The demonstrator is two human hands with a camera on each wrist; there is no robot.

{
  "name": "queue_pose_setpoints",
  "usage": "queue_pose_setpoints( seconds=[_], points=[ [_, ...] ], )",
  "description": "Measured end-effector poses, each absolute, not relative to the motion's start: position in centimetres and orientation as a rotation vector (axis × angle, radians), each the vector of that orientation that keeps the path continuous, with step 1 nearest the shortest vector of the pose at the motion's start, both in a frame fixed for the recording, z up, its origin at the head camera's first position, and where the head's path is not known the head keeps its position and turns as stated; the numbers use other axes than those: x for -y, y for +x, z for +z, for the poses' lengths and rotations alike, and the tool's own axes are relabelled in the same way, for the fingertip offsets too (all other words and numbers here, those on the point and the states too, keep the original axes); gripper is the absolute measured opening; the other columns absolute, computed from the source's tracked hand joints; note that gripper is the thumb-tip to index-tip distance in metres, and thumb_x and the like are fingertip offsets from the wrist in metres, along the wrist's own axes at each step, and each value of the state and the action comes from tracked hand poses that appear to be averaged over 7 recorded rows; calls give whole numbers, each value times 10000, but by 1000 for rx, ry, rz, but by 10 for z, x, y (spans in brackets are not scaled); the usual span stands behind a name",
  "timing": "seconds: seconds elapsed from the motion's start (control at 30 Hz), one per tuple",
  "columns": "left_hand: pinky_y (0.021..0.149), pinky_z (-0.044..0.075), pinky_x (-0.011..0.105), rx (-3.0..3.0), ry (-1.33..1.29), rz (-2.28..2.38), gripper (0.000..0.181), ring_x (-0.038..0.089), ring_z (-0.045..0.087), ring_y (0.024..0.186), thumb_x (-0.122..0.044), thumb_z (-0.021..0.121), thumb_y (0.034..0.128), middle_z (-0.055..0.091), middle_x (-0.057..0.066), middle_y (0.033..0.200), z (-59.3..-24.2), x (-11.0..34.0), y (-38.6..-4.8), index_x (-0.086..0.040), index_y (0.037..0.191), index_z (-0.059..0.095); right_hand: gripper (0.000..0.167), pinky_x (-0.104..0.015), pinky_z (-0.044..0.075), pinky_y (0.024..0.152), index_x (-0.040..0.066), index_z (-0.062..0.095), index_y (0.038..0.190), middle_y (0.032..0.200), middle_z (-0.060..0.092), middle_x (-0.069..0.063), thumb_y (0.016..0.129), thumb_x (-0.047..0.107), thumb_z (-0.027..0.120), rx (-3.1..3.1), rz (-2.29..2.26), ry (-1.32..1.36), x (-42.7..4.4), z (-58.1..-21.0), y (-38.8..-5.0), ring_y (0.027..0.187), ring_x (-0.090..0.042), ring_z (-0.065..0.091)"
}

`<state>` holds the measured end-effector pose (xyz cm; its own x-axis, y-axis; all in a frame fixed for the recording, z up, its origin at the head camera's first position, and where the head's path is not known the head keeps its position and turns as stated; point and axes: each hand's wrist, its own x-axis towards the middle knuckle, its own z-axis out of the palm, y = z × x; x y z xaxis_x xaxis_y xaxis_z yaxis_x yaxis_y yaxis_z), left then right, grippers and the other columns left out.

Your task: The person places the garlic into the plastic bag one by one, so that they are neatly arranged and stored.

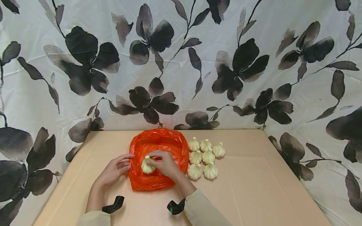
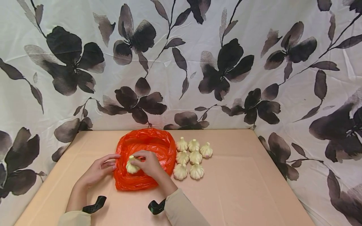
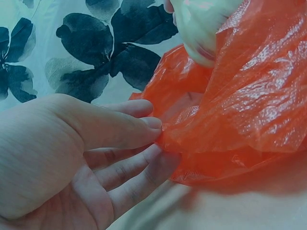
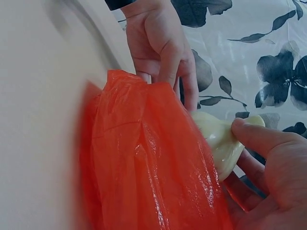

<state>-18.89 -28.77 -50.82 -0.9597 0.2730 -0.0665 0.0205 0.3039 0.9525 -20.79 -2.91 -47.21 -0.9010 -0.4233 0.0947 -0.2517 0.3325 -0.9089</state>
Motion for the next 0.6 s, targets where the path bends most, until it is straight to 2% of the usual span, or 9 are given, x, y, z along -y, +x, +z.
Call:
queue_pose_setpoints(
  seconds=[0.13,0.23,0.33,0.43,0.53,0.6],
  points=[
    [826,552,235,-2362,270,1708,481,282,601,1133,-41,585,931,503,248,1371,-508,288,-188,-57,1396,465,306,-338,520,961,224,717,1153,1185,682,76,857,303,725,-2443,-1586,-602,31,-474,-208,1125,-168,612],
    [827,553,236,-2365,271,1704,478,326,589,1154,-43,584,933,499,249,1376,-507,289,-189,-60,1396,466,319,-304,514,951,204,713,1163,1195,677,77,859,303,723,-2439,-1571,-594,33,-475,-208,1126,-181,608],
    [826,554,241,-2363,269,1705,477,341,583,1159,-44,584,933,499,250,1376,-507,289,-189,-60,1396,467,319,-283,512,937,182,711,1163,1194,677,73,864,293,720,-2435,-1562,-600,34,-476,-208,1120,-198,609],
    [825,556,247,-2362,268,1702,478,345,582,1158,-49,584,935,496,248,1379,-507,289,-189,-62,1398,465,294,-329,517,954,175,717,1144,1180,683,63,866,268,720,-2422,-1561,-610,36,-477,-209,1116,-213,614],
    [824,558,255,-2362,270,1701,479,349,582,1156,-57,589,935,491,248,1384,-507,289,-189,-65,1397,466,278,-354,516,964,178,721,1133,1159,688,69,868,260,719,-2417,-1541,-606,37,-477,-209,1097,-183,615],
    [826,558,256,-2364,274,1700,479,353,582,1157,-61,593,934,489,246,1387,-507,289,-189,-68,1397,467,273,-319,524,944,182,724,1127,1137,691,78,866,263,720,-2421,-1514,-601,38,-477,-209,1070,-145,615]
  ],
)
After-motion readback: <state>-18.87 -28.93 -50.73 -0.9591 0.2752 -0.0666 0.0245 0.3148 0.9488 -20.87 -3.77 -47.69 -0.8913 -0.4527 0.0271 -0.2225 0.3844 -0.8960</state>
